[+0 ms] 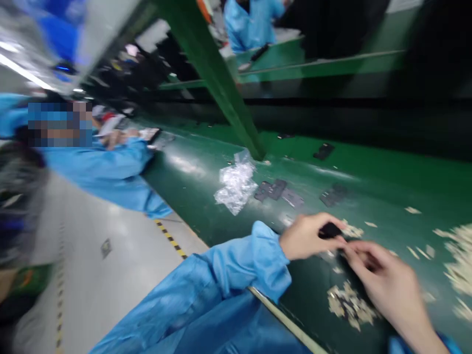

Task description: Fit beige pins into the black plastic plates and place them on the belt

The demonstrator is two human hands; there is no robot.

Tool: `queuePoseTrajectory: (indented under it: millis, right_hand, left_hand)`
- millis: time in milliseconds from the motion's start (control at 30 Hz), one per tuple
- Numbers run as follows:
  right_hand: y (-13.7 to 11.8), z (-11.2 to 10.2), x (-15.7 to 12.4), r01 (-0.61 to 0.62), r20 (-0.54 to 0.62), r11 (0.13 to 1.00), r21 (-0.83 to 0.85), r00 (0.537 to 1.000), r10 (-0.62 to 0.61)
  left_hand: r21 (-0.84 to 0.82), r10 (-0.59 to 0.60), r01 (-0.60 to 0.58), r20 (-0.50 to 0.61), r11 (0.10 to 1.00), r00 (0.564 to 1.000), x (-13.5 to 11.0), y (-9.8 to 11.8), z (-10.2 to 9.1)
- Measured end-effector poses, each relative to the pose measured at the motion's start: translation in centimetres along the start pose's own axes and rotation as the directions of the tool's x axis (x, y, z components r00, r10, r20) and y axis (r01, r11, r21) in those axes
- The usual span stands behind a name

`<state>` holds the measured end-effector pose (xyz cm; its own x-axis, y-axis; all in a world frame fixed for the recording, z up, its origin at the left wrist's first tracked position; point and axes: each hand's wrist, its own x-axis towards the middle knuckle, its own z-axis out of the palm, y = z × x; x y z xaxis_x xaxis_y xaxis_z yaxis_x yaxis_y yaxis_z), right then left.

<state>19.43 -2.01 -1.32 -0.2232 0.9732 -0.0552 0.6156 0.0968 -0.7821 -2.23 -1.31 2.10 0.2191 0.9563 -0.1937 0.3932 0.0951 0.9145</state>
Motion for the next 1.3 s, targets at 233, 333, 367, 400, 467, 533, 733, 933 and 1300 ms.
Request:
queuePoseTrajectory:
  millis: [233, 333, 367, 400, 467, 533, 733, 933, 1300]
  right_hand:
    - [-3.0, 0.0, 0.4, -0.054, 0.09, 0.962, 0.269, 0.996, 0.03]
    - [-3.2, 0.1, 0.3, -0.094, 0.117, 0.933, 0.348, 0.992, 0.056]
    - [-3.3, 0.1, 0.3, -0.103, 0.124, 0.921, 0.376, 0.991, 0.06]
    - [-3.3, 0.1, 0.3, -0.11, 0.127, 0.909, 0.402, 0.99, 0.063]
    - [-3.4, 0.1, 0.3, -0.121, 0.131, 0.892, 0.436, 0.989, 0.071]
    - [-3.3, 0.1, 0.4, -0.13, 0.125, 0.884, 0.448, 0.989, 0.082]
    - [-3.3, 0.1, 0.3, -0.12, 0.111, 0.897, 0.426, 0.991, 0.08]
    - [-3.6, -0.1, 0.3, -0.098, 0.108, 0.912, 0.398, 0.992, 0.059]
    - [-3.5, -0.1, 0.2, -0.1, 0.115, 0.91, 0.402, 0.992, 0.058]
  left_hand:
    - [-0.004, 0.054, -0.054, -0.081, 0.999, 0.995, 0.2, -0.3, -0.5]
    - [0.018, 0.061, -0.059, -0.1, 0.998, 0.993, 0.1, -0.4, -0.6]
    - [0.018, 0.059, -0.058, -0.101, 0.998, 0.993, 0.1, -0.4, -0.6]
    - [0.012, 0.057, -0.056, -0.099, 0.998, 0.993, 0.0, -0.4, -0.6]
    - [-0.009, 0.053, -0.054, -0.094, 0.998, 0.994, -0.1, -0.4, -0.5]
    - [-0.04, 0.051, -0.055, -0.082, 0.998, 0.995, -0.1, -0.4, -0.5]
    - [-0.068, 0.034, -0.04, -0.091, 0.997, 0.995, 0.0, -0.4, -0.4]
    - [-0.094, -0.001, -0.005, -0.064, 0.996, 0.998, 0.2, -0.1, -0.8]
    - [-0.05, -0.009, 0.005, -0.079, 0.999, 0.997, 0.0, 0.1, -0.7]
